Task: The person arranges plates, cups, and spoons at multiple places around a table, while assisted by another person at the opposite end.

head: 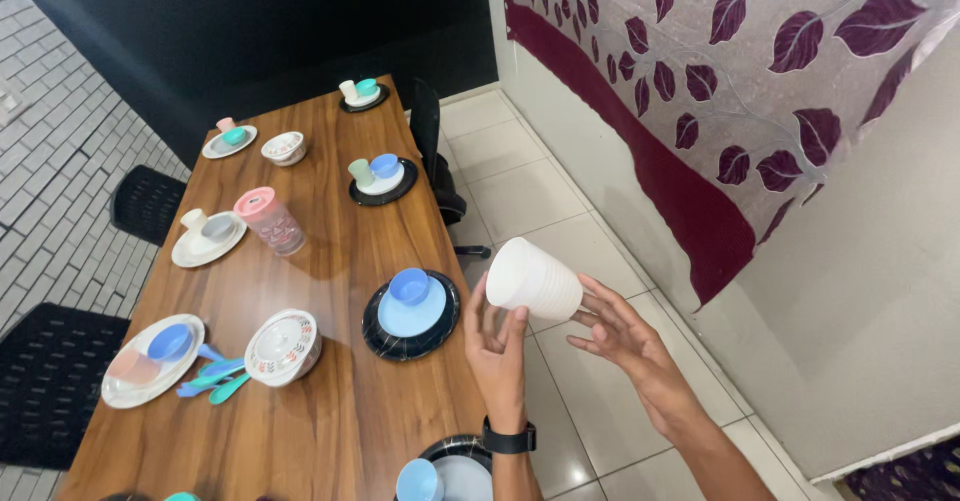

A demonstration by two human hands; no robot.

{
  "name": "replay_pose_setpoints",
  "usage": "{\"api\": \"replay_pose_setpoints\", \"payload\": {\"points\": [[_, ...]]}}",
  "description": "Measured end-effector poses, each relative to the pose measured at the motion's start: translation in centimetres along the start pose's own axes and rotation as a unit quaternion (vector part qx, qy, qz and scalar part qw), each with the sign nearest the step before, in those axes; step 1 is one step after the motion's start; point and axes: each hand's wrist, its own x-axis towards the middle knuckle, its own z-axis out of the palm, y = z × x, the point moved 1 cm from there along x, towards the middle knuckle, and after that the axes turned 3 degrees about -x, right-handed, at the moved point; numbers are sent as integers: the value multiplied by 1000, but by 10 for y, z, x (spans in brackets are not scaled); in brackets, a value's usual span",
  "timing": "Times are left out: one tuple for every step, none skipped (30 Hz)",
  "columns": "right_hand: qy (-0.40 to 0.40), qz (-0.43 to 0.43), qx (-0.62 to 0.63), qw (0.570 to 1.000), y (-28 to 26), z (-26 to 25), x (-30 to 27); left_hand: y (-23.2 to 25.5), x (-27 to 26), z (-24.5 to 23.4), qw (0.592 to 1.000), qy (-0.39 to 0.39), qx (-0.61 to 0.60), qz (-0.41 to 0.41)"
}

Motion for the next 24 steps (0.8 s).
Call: {"api": "replay_pose_setpoints", "payload": {"points": [[3, -1, 1, 1000, 1, -5, 12, -14, 9, -1, 1000, -3, -1, -1], [-9, 1, -3, 1000, 2, -10, 21, -26, 15, -1, 1000, 2, 11, -6], [-20, 4, -7, 1000, 2, -14, 31, -35, 20, -1, 1000, 7, 22, -12], [-20, 5, -6, 1000, 2, -18, 41, -43, 24, 1, 1000, 7, 23, -14], [-19, 19, -19, 999, 2, -23, 52, -49, 25, 4, 999, 3, 43, -27], [-20, 32, -33, 999, 3, -26, 62, -55, 29, 6, 997, 0, 63, -37], [-22, 31, -33, 999, 4, -30, 71, -60, 34, 10, 997, 1, 63, -36], [-39, 24, -29, 999, 4, -33, 81, -66, 39, 13, 997, -3, 48, -59], [-57, 16, -26, 998, 4, -37, 91, -72, 45, 16, 996, -7, 33, -81], [-62, 15, -25, 998, 5, -40, 104, -78, 52, 18, 996, -3, 36, -77], [-77, 15, -25, 997, 7, -43, 117, -84, 59, 18, 995, -4, 52, -86], [-92, 16, -25, 995, 10, -47, 131, -93, 67, 18, 993, -4, 67, -95], [-98, 16, -25, 995, 13, -51, 147, -100, 77, 16, 993, 2, 69, -92], [-121, 33, -41, 991, 16, -55, 161, -107, 86, 13, 993, -13, 94, -73], [-143, 50, -57, 987, 19, -60, 175, -112, 95, 11, 991, -28, 119, -55], [-154, 52, -56, 985, 23, -64, 190, -116, 102, 7, 991, -18, 123, -53], [-179, 63, -71, 979, 26, -69, 206, -119, 109, 5, 987, -12, 144, -71], [-206, 72, -86, 972, 26, -75, 221, -120, 116, 8, 983, -6, 165, -86], [-218, 72, -87, 969, 26, -80, 234, -118, 122, 12, 982, 5, 167, -82], [-239, 83, -97, 963, 28, -84, 248, -116, 129, 16, 980, -1, 184, -75], [-259, 94, -108, 955, 29, -88, 261, -114, 136, 21, 977, -8, 201, -69], [-271, 94, -110, 952, 29, -94, 272, -112, 144, 26, 977, 4, 203, -65], [-298, 60, -106, 947, 28, -99, 284, -111, 153, 32, 973, 3, 222, -63], [-324, 26, -101, 940, 26, -103, 297, -110, 163, 39, 969, 1, 240, -61]]}}
